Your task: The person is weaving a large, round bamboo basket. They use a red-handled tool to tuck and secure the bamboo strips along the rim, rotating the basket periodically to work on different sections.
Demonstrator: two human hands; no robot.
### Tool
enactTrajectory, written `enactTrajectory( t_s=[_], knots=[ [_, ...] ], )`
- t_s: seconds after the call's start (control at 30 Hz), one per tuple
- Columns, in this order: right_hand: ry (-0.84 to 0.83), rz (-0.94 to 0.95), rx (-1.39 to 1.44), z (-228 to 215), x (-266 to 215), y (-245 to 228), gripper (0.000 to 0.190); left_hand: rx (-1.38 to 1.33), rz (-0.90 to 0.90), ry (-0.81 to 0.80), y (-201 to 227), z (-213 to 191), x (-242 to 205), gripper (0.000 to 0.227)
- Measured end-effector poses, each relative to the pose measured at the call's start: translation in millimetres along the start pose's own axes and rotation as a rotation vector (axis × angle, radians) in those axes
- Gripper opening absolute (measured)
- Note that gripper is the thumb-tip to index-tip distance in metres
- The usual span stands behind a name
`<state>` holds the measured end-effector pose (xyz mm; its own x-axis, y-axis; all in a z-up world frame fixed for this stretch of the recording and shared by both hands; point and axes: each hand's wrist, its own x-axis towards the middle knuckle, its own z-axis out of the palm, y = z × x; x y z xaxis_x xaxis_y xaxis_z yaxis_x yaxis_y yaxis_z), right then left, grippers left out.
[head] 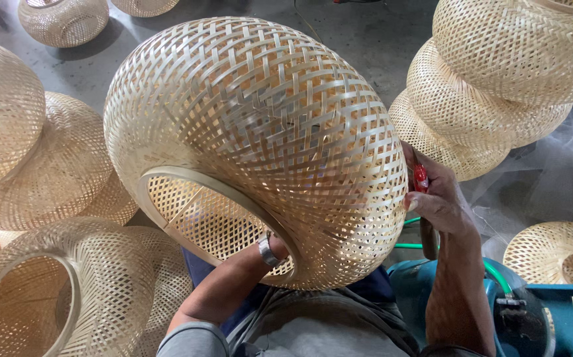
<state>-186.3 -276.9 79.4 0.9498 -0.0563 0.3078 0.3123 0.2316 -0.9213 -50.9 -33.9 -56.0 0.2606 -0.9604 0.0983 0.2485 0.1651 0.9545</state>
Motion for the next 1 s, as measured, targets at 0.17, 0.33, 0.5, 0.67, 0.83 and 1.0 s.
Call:
enactTrajectory(
  t_s=[0.17,0.33,0.5,0.67,0.83,1.0],
  knots=[
    [-0.002,0.014,0.020,4,2,-5,0.108,0.009,-0.001,-0.007,-4,-4,-5,0.045],
    [0.024,0.022,0.005,-2,0,1,0.108,0.072,0.022,0.012,2,-10,-28,0.045],
    [0.059,0.038,-0.002,-6,1,5,0.108,0.986,-0.161,0.097,74,-9,-78,0.030],
    [0.040,0.039,0.024,-5,5,4,0.104,1.053,-0.179,0.280,155,4,-149,0.009],
    [0.053,0.055,0.042,-12,3,10,0.099,1.299,-0.105,0.728,200,-8,-238,0.016],
    [0.049,0.037,0.045,-26,1,19,0.087,2.034,-0.704,1.202,217,5,-249,0.035]
  ],
)
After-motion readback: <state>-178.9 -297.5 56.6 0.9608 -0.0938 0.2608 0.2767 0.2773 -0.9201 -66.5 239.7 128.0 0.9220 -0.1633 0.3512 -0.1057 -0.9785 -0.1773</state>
